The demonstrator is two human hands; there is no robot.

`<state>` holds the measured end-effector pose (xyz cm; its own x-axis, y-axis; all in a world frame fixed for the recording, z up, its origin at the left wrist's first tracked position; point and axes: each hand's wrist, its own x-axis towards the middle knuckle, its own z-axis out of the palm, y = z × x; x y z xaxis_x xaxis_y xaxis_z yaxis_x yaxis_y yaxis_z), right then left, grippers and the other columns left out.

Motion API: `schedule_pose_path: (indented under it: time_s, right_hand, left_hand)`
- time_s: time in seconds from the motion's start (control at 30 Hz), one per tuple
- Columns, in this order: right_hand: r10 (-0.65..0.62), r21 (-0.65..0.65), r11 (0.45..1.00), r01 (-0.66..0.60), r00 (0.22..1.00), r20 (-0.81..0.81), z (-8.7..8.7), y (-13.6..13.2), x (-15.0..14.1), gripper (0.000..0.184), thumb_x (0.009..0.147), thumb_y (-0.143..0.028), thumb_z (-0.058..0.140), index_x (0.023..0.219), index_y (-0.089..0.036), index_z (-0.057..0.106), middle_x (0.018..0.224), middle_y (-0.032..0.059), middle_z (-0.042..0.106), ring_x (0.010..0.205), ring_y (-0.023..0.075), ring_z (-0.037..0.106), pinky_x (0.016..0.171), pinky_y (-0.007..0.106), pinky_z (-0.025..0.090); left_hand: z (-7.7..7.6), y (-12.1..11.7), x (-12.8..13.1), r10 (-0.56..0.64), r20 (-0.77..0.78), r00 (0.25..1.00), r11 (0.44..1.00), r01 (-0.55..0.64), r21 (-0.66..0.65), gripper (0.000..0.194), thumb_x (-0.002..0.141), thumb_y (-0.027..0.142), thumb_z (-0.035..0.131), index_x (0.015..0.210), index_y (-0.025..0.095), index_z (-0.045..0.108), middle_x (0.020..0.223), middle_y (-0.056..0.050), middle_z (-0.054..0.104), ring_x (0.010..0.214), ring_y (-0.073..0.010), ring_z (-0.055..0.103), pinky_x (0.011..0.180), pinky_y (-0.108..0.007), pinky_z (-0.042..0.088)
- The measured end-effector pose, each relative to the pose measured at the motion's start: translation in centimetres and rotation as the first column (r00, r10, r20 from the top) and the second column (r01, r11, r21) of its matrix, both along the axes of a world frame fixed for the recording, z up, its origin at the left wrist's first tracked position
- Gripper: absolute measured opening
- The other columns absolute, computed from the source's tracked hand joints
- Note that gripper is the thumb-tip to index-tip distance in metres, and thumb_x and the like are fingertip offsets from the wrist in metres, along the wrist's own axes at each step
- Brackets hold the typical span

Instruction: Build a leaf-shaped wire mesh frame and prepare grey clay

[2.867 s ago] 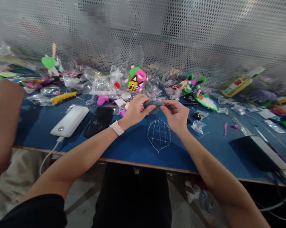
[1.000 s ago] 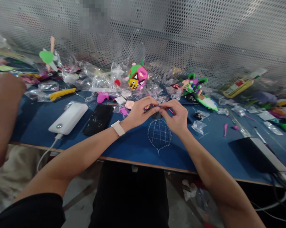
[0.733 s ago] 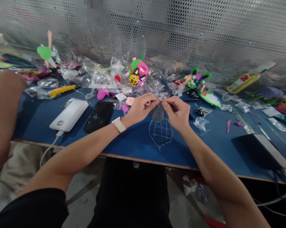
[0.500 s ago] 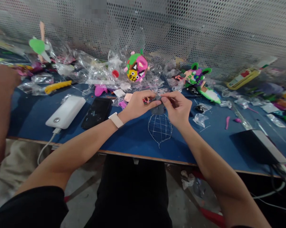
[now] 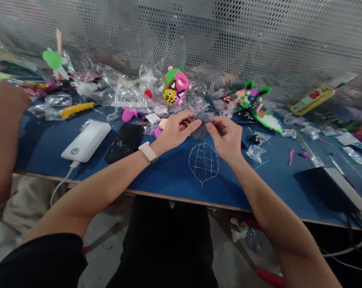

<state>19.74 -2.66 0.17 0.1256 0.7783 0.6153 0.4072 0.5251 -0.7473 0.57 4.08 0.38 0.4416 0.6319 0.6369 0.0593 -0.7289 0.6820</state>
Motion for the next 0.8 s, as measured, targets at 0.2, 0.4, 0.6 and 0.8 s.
schedule_pose_path:
  time_s: [0.2,0.4,0.6,0.8]
  right_hand:
    - [-0.078,0.055,0.995,0.08,0.996,-0.036,-0.6,0.7,0.6,0.036,0.093,-0.061,0.08,0.098,-0.026,0.079,0.085,0.0017,0.079,0.074,0.0182,0.074,0.066,0.034,0.062]
    - [-0.036,0.041,0.998,0.04,0.996,-0.087,-0.6,0.5,0.3,0.033,0.094,-0.058,0.08,0.103,-0.026,0.08,0.087,0.0019,0.08,0.075,0.0179,0.075,0.066,0.033,0.062]
    - [0.107,-0.044,0.993,-0.109,0.994,-0.035,0.2,0.2,0.6,0.036,0.092,-0.06,0.08,0.088,-0.025,0.076,0.076,-0.0006,0.075,0.068,0.0171,0.072,0.066,0.034,0.062]
    - [0.119,-0.083,0.99,-0.116,0.992,0.038,0.2,0.4,0.7,0.032,0.099,-0.053,0.072,0.085,-0.025,0.069,0.071,-0.0023,0.07,0.064,0.0156,0.07,0.063,0.032,0.058]
  left_hand:
    - [-1.2,0.2,0.1,-0.058,-0.098,0.994,0.998,0.056,-0.017,0.044,0.103,0.062,0.066,0.086,0.021,0.065,0.077,-0.001,0.066,0.068,-0.0148,0.058,0.061,-0.03,0.045]
    - [-0.9,0.3,-0.1,0.006,-0.088,0.996,0.999,-0.003,0.034,0.04,0.106,0.051,0.064,0.08,0.022,0.055,0.073,0.001,0.058,0.065,-0.0136,0.055,0.059,-0.029,0.043]
    - [-0.5,0.4,-0.4,0.067,-0.054,0.996,0.993,-0.062,0.099,0.043,0.109,0.053,0.06,0.079,0.024,0.051,0.071,0.001,0.058,0.063,-0.0141,0.055,0.058,-0.03,0.042]
    - [-0.8,0.3,-0.2,0.061,-0.065,0.996,0.996,-0.057,0.065,0.04,0.107,0.054,0.062,0.083,0.023,0.056,0.072,0.001,0.061,0.062,-0.0131,0.054,0.056,-0.029,0.04]
